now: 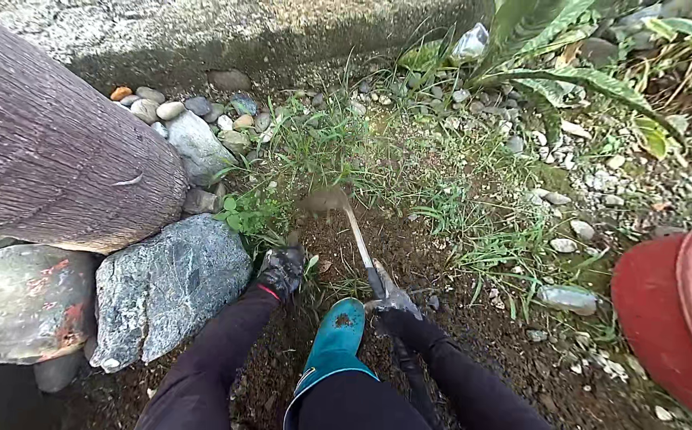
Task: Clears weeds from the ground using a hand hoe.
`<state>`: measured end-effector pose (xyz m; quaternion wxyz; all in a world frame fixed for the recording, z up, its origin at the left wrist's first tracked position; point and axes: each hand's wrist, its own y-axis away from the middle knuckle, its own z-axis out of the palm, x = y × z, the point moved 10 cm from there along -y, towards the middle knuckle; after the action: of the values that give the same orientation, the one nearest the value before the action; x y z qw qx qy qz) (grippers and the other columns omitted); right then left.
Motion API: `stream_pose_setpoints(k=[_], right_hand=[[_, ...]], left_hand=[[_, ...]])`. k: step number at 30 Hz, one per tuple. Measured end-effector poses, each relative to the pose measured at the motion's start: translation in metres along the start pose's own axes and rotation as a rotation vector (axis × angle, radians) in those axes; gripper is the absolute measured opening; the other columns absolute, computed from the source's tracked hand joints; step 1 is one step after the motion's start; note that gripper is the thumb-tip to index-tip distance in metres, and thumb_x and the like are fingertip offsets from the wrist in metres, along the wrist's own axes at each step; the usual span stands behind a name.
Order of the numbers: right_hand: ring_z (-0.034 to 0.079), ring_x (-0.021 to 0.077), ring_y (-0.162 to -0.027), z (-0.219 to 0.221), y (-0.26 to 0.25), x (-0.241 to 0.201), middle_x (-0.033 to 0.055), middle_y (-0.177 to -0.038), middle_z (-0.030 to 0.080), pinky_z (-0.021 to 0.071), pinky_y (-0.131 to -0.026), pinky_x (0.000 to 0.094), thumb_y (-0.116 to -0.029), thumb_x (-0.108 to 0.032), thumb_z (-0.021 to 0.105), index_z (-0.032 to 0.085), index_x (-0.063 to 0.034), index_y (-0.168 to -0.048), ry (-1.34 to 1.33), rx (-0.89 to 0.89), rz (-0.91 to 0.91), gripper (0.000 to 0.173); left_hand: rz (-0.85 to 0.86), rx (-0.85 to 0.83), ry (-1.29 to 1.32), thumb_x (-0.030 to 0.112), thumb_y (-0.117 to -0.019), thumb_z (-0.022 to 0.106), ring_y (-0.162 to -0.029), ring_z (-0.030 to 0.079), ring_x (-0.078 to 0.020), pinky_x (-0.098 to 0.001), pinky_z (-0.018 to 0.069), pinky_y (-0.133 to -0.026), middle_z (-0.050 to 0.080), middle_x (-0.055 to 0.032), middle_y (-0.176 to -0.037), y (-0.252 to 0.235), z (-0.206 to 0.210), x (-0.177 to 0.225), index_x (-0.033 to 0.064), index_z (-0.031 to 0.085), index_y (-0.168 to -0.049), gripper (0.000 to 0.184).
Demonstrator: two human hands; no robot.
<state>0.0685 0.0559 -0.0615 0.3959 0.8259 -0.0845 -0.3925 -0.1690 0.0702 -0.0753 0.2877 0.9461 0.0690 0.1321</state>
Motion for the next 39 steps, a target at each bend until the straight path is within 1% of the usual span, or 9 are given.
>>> stream_pose_setpoints(k=[4,6,11,14,21,27,29,33,39], right_hand=[[0.066,0.0360,-0.102,-0.022,0.000,-0.003,0.0243,-0.137,0.057,0.0561,-0.077,0.0539,-0.0870,-0.010,0.077,0.019,-0.0247,-0.165,-0.088,0.050,-0.031,0.098],[0.065,0.0285,-0.081,-0.035,0.002,-0.019,0.0209,-0.126,0.060,0.0566,-0.061,0.0470,-0.0912,-0.016,0.074,0.018,-0.0273,-0.164,-0.282,0.150,-0.080,0.093],[0.067,0.0310,-0.090,-0.022,-0.020,-0.048,0.0245,-0.126,0.060,0.0583,-0.072,0.0494,-0.0895,-0.017,0.076,0.011,-0.0209,-0.165,-0.307,0.234,-0.106,0.099],[0.064,0.0407,-0.110,0.005,-0.022,-0.017,0.0270,-0.133,0.059,0.0523,-0.090,0.0599,-0.0873,-0.012,0.076,0.013,-0.0231,-0.165,0.052,-0.060,0.009,0.101],[0.064,0.0272,-0.083,-0.031,0.001,-0.032,0.0204,-0.127,0.057,0.0567,-0.063,0.0454,-0.0860,-0.006,0.075,0.015,-0.0281,-0.164,-0.307,0.105,-0.038,0.101],[0.060,0.0447,-0.121,0.003,0.003,-0.004,0.0294,-0.140,0.055,0.0473,-0.099,0.0628,-0.0861,-0.010,0.077,0.009,-0.0211,-0.166,0.222,-0.157,-0.012,0.105],[0.064,0.0412,-0.109,-0.011,0.010,-0.005,0.0264,-0.139,0.056,0.0538,-0.085,0.0598,-0.0830,-0.009,0.079,0.014,-0.0257,-0.165,0.145,-0.126,-0.016,0.106],[0.063,0.0274,-0.074,-0.033,0.011,-0.031,0.0205,-0.120,0.059,0.0557,-0.057,0.0465,-0.0830,-0.007,0.077,0.014,-0.0307,-0.164,-0.295,0.103,-0.043,0.106],[0.064,0.0431,-0.110,0.006,0.017,-0.006,0.0286,-0.132,0.060,0.0514,-0.091,0.0613,-0.0871,-0.010,0.074,0.010,-0.0221,-0.166,0.217,-0.183,0.002,0.102]], left_hand=[[-0.072,0.069,0.015,0.008,-0.0988,0.059,-0.126,0.057,-0.0516,-0.0654,0.0501,-0.097,0.018,-0.0221,-0.170,-0.072,-0.034,-0.023,0.0079,0.021,-0.165,0.076],[-0.199,0.062,0.084,0.016,-0.0985,0.062,-0.127,0.056,-0.0523,-0.0677,0.0487,-0.099,0.030,-0.0233,-0.166,-0.096,-0.033,-0.044,0.0090,0.028,-0.162,0.073],[-0.305,0.041,0.156,0.024,-0.1036,0.054,-0.131,0.057,-0.0441,-0.0648,0.0437,-0.106,0.061,-0.0263,-0.137,-0.090,-0.035,-0.053,0.0017,0.060,-0.137,0.041],[-0.225,-0.004,0.145,0.022,-0.1038,0.055,-0.136,0.052,-0.0449,-0.0654,0.0400,-0.110,0.057,-0.0265,-0.143,-0.073,-0.034,-0.041,0.0016,0.057,-0.141,0.042],[-0.055,-0.105,0.115,0.018,-0.1057,0.048,-0.137,0.051,-0.0460,-0.0665,0.0419,-0.108,0.051,-0.0259,-0.150,-0.019,0.008,-0.015,0.0018,0.046,-0.151,0.048],[0.091,-0.223,0.005,0.010,-0.1011,0.055,-0.126,0.057,-0.0493,-0.0657,0.0489,-0.097,0.048,-0.0292,-0.149,0.037,0.022,0.024,0.0012,0.048,-0.148,0.048],[0.045,-0.093,-0.007,0.006,-0.0955,0.059,-0.120,0.059,-0.0524,-0.0652,0.0523,-0.091,0.038,-0.0305,-0.157,0.019,0.015,0.016,0.0033,0.047,-0.150,0.056],[-0.179,-0.015,0.008,0.009,-0.0947,0.063,-0.124,0.058,-0.0523,-0.0616,0.0524,-0.096,0.017,-0.0300,-0.167,-0.035,0.005,-0.021,0.0106,0.013,-0.166,0.087],[-0.192,-0.095,0.027,0.016,-0.1030,0.051,-0.133,0.055,-0.0442,-0.0638,0.0446,-0.106,0.056,-0.0269,-0.143,-0.022,0.002,-0.033,-0.0033,0.051,-0.143,0.044]])
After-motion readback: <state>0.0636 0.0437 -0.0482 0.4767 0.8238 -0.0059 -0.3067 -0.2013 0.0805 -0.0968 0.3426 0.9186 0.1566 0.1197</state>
